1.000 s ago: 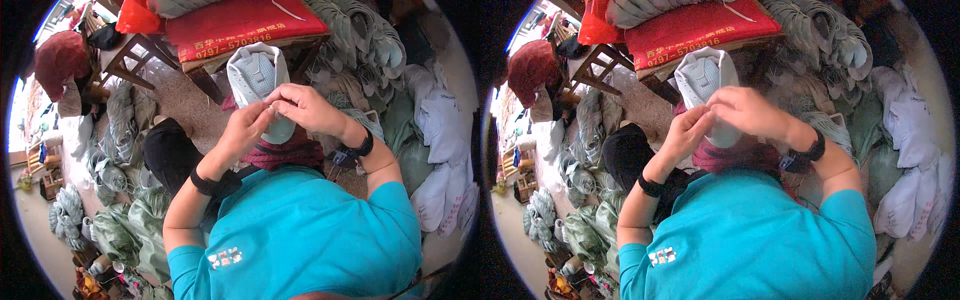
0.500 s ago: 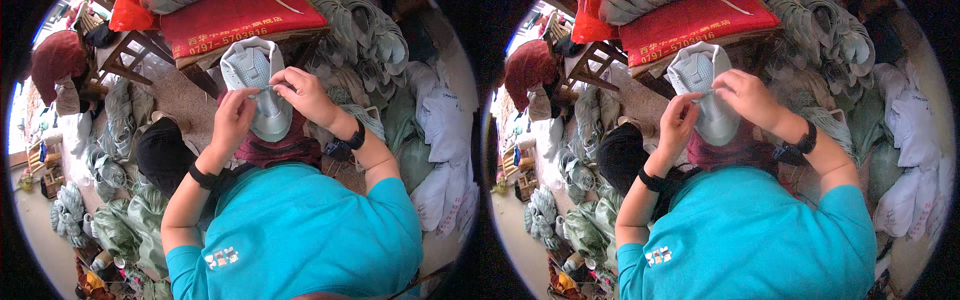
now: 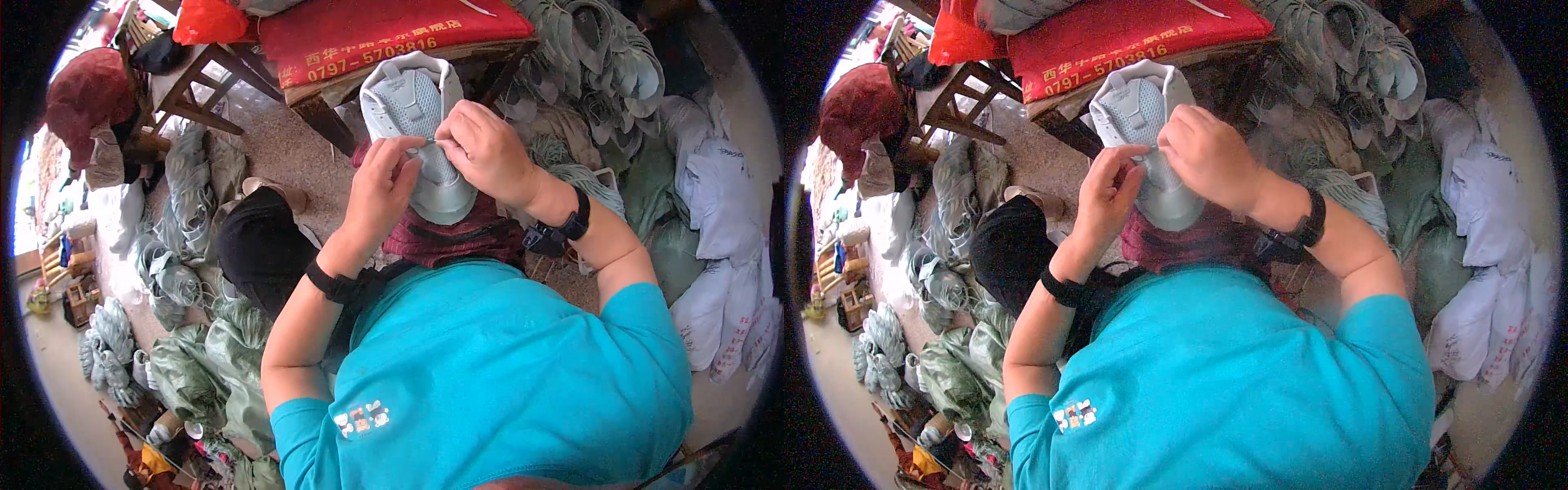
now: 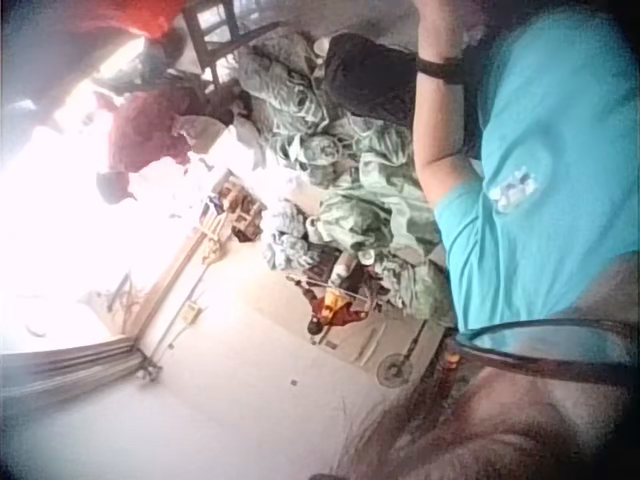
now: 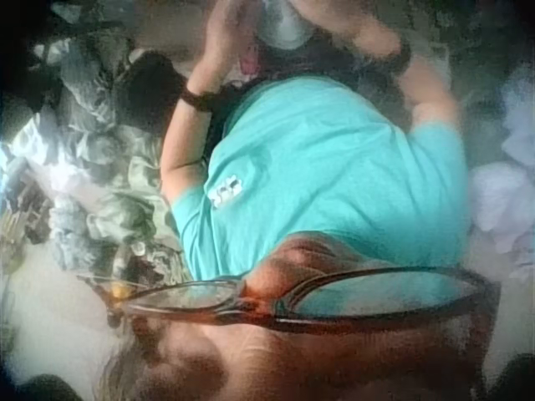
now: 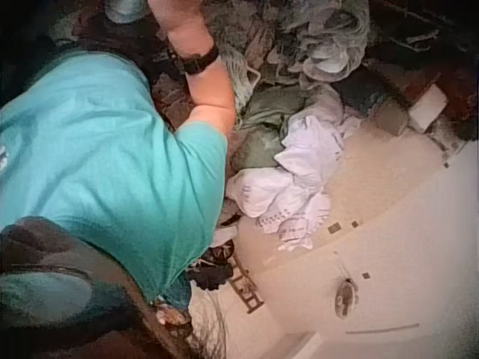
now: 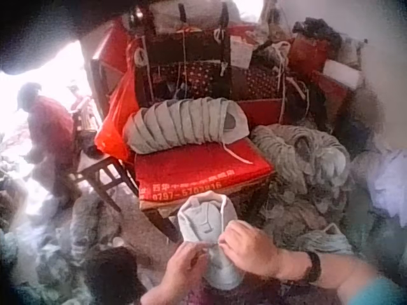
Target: The person is lacing a white sneaker by hand. They thread the laces through the eyelets, pull them tight, and adjust the fit repeatedly. The task is performed on a single shoe held in the hands.
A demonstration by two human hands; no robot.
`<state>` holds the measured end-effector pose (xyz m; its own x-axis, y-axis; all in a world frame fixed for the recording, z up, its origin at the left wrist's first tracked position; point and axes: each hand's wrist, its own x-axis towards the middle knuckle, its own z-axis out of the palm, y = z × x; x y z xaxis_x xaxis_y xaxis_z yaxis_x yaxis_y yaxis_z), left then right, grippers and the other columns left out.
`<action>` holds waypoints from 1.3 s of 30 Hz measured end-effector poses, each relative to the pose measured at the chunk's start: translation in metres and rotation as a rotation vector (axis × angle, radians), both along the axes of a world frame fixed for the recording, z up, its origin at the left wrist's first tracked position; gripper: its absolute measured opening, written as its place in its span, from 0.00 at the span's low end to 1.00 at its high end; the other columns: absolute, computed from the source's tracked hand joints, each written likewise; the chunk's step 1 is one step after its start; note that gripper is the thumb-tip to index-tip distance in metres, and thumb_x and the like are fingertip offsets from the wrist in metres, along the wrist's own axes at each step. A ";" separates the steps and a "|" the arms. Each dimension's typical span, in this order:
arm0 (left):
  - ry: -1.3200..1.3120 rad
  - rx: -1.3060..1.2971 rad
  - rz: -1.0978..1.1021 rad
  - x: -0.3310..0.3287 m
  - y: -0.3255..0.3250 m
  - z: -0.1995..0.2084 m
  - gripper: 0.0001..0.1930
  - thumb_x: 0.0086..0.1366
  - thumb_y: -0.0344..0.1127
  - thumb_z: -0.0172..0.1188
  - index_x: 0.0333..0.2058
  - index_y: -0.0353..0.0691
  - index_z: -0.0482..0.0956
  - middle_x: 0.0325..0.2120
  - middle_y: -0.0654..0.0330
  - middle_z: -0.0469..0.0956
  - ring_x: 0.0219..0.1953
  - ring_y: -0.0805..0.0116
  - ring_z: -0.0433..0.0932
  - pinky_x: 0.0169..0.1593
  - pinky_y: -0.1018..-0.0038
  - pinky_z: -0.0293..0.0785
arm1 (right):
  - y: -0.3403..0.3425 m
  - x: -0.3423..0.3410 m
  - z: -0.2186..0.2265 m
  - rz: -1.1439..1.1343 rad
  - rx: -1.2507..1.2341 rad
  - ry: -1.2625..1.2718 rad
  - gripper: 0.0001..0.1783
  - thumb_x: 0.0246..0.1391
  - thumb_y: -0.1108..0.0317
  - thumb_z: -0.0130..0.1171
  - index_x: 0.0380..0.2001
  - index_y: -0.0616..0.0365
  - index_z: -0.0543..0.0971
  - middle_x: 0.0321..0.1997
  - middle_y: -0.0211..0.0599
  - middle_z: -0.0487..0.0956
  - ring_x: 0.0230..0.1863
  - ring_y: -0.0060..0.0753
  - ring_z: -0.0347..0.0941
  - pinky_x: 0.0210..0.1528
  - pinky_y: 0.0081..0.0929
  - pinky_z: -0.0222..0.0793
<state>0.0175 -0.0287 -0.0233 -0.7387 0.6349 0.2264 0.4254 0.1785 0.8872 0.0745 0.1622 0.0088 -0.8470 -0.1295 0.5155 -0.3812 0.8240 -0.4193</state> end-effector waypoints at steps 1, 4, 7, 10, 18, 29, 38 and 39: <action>-0.006 0.005 0.000 0.000 0.000 0.000 0.13 0.61 0.25 0.58 0.46 0.41 0.77 0.29 0.58 0.70 0.28 0.67 0.69 0.33 0.74 0.69 | 0.000 0.000 -0.001 0.000 0.002 -0.008 0.07 0.45 0.79 0.61 0.28 0.62 0.73 0.31 0.39 0.72 0.33 0.43 0.72 0.37 0.35 0.70; -0.028 0.021 0.009 0.000 0.001 0.000 0.14 0.60 0.25 0.59 0.46 0.39 0.76 0.28 0.58 0.70 0.28 0.66 0.70 0.33 0.72 0.70 | 0.006 -0.005 -0.006 0.054 -0.293 -0.255 0.05 0.49 0.78 0.60 0.30 0.63 0.75 0.32 0.37 0.72 0.35 0.36 0.73 0.38 0.30 0.70; -0.056 0.026 0.026 0.000 0.002 -0.001 0.13 0.60 0.25 0.59 0.44 0.38 0.76 0.27 0.60 0.69 0.27 0.70 0.69 0.33 0.74 0.69 | 0.013 -0.005 -0.001 0.128 -0.335 -0.301 0.05 0.52 0.78 0.59 0.34 0.63 0.78 0.34 0.36 0.74 0.36 0.31 0.74 0.39 0.25 0.70; -0.070 0.021 0.037 0.000 0.006 -0.004 0.11 0.61 0.24 0.59 0.43 0.37 0.76 0.26 0.66 0.69 0.27 0.78 0.66 0.33 0.79 0.67 | 0.015 -0.003 0.004 0.077 -0.301 -0.260 0.09 0.50 0.76 0.57 0.37 0.58 0.79 0.35 0.43 0.75 0.40 0.45 0.75 0.42 0.35 0.71; -0.021 -0.005 0.096 0.002 0.006 -0.003 0.12 0.59 0.26 0.62 0.43 0.37 0.76 0.26 0.61 0.71 0.26 0.73 0.71 0.31 0.75 0.70 | -0.002 -0.008 -0.007 0.093 -0.262 -0.200 0.13 0.51 0.81 0.57 0.41 0.60 0.78 0.35 0.35 0.76 0.34 0.27 0.75 0.36 0.23 0.72; 0.702 -0.323 0.097 -0.010 0.004 0.019 0.05 0.60 0.31 0.57 0.34 0.40 0.74 0.29 0.55 0.69 0.30 0.54 0.74 0.34 0.61 0.72 | 0.016 -0.014 -0.002 0.233 -0.446 -0.402 0.12 0.54 0.78 0.58 0.43 0.59 0.78 0.37 0.28 0.75 0.33 0.15 0.70 0.34 0.17 0.68; 0.882 -0.771 0.758 -0.074 -0.195 0.027 0.14 0.57 0.24 0.56 0.43 0.39 0.71 0.39 0.55 0.72 0.45 0.54 0.72 0.49 0.64 0.71 | 0.029 0.007 0.005 -0.011 -0.500 -0.542 0.13 0.51 0.77 0.60 0.42 0.61 0.74 0.32 0.26 0.69 0.30 0.13 0.65 0.30 0.16 0.62; 0.971 -0.870 0.763 -0.081 -0.256 0.019 0.12 0.58 0.24 0.54 0.42 0.37 0.71 0.42 0.56 0.72 0.47 0.57 0.72 0.51 0.68 0.71 | 0.032 0.007 0.006 -0.001 -0.529 -0.568 0.11 0.51 0.76 0.60 0.40 0.61 0.74 0.31 0.27 0.69 0.30 0.13 0.66 0.30 0.16 0.62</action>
<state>-0.0633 -0.2842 -0.0040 -0.7324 0.3688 0.5724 0.3327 0.9273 -0.1717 0.0816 0.1938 0.0144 -0.9999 0.0140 -0.0049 0.0108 0.4600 -0.8879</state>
